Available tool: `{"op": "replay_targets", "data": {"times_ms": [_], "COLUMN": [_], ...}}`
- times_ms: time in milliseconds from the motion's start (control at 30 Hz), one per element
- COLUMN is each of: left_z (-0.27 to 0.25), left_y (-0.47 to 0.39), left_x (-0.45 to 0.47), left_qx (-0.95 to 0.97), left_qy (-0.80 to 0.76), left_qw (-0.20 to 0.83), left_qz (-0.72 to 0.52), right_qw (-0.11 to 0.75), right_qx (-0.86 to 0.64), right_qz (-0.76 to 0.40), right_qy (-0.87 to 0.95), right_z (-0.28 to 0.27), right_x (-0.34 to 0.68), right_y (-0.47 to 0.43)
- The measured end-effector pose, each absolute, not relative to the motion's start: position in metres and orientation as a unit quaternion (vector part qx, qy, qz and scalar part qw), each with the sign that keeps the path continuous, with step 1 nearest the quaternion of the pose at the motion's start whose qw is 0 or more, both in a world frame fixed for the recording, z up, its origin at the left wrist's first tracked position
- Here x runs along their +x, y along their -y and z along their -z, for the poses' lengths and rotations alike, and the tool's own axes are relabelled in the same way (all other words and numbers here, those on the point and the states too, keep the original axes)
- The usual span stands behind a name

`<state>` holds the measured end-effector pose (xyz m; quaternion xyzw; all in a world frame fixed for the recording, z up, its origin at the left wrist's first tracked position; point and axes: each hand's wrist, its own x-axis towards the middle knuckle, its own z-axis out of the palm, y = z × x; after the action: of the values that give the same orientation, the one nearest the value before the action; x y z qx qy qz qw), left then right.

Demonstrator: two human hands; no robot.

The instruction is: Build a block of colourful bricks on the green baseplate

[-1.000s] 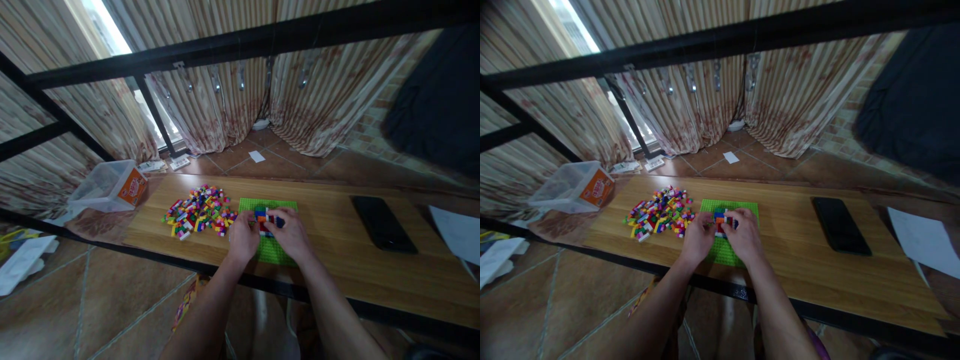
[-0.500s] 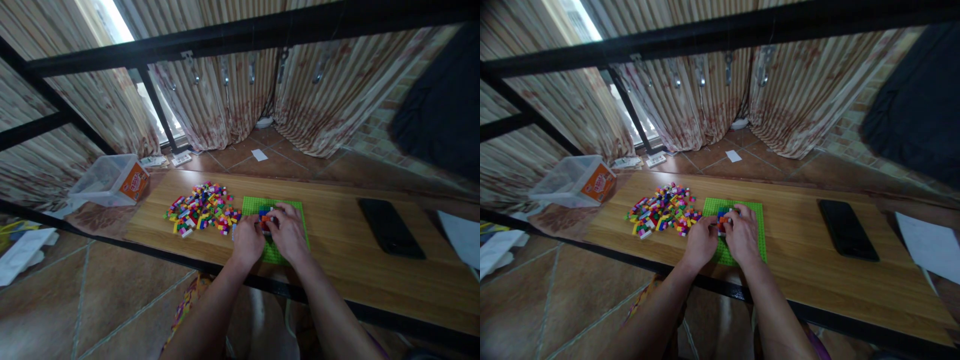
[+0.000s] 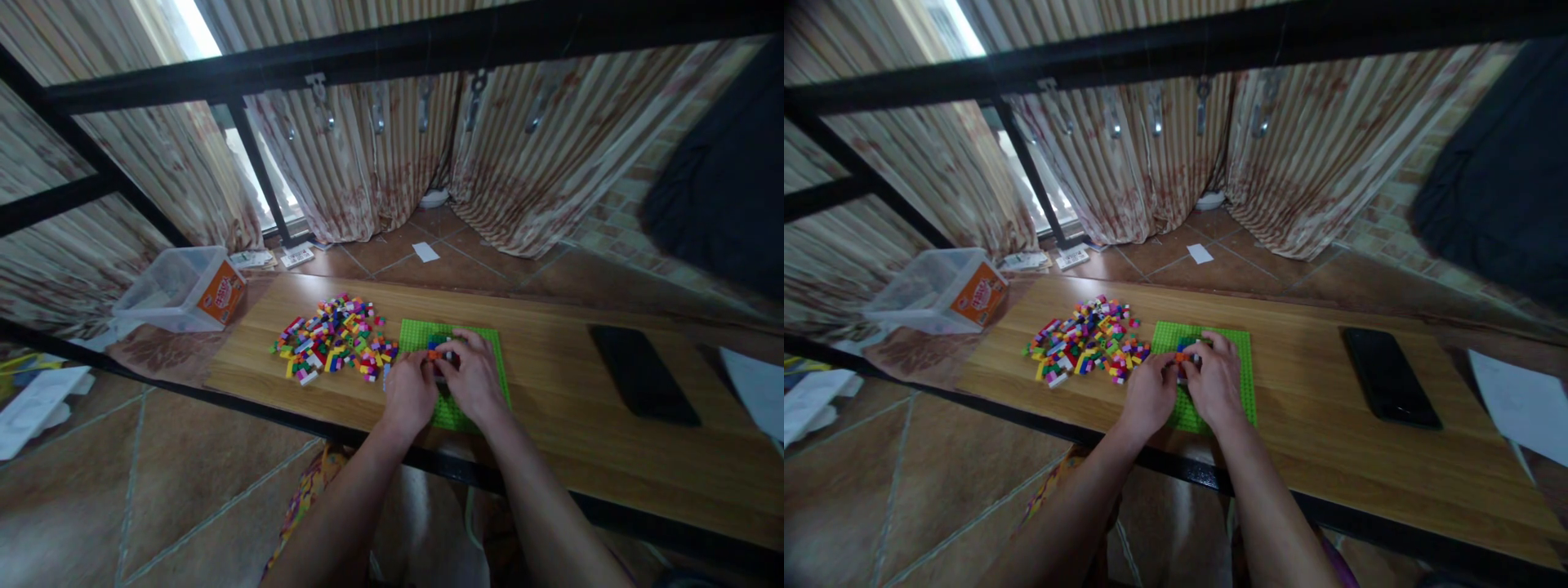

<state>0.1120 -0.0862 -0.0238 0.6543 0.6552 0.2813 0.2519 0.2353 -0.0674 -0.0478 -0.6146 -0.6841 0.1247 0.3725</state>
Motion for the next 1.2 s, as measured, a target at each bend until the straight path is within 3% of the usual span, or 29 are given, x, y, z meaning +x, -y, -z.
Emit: {"op": "replay_targets", "data": {"times_ms": [667,967,1067,1200], "left_z": [0.018,0.015,0.016,0.016], "left_y": [0.061,0.066,0.062,0.056], "left_x": [0.107,0.106,0.100,0.082], "left_qx": [0.572,0.609,0.597,0.538], "left_qy": [-0.700,-0.700,-0.686,-0.623], "left_qw": [0.317,0.276,0.281,0.305], "left_qz": [-0.287,-0.253,-0.308,-0.479], "right_qw": [0.430,0.543,0.569,0.576], "right_qx": [-0.610,-0.610,-0.606,-0.567], "right_qz": [-0.174,-0.185,-0.185,-0.183], "right_qy": [0.642,0.547,0.524,0.559], "right_z": [0.049,0.036,0.032,0.024], "right_x": [0.233,0.257,0.258,0.244], "right_y": [0.070,0.068,0.069,0.078]}}
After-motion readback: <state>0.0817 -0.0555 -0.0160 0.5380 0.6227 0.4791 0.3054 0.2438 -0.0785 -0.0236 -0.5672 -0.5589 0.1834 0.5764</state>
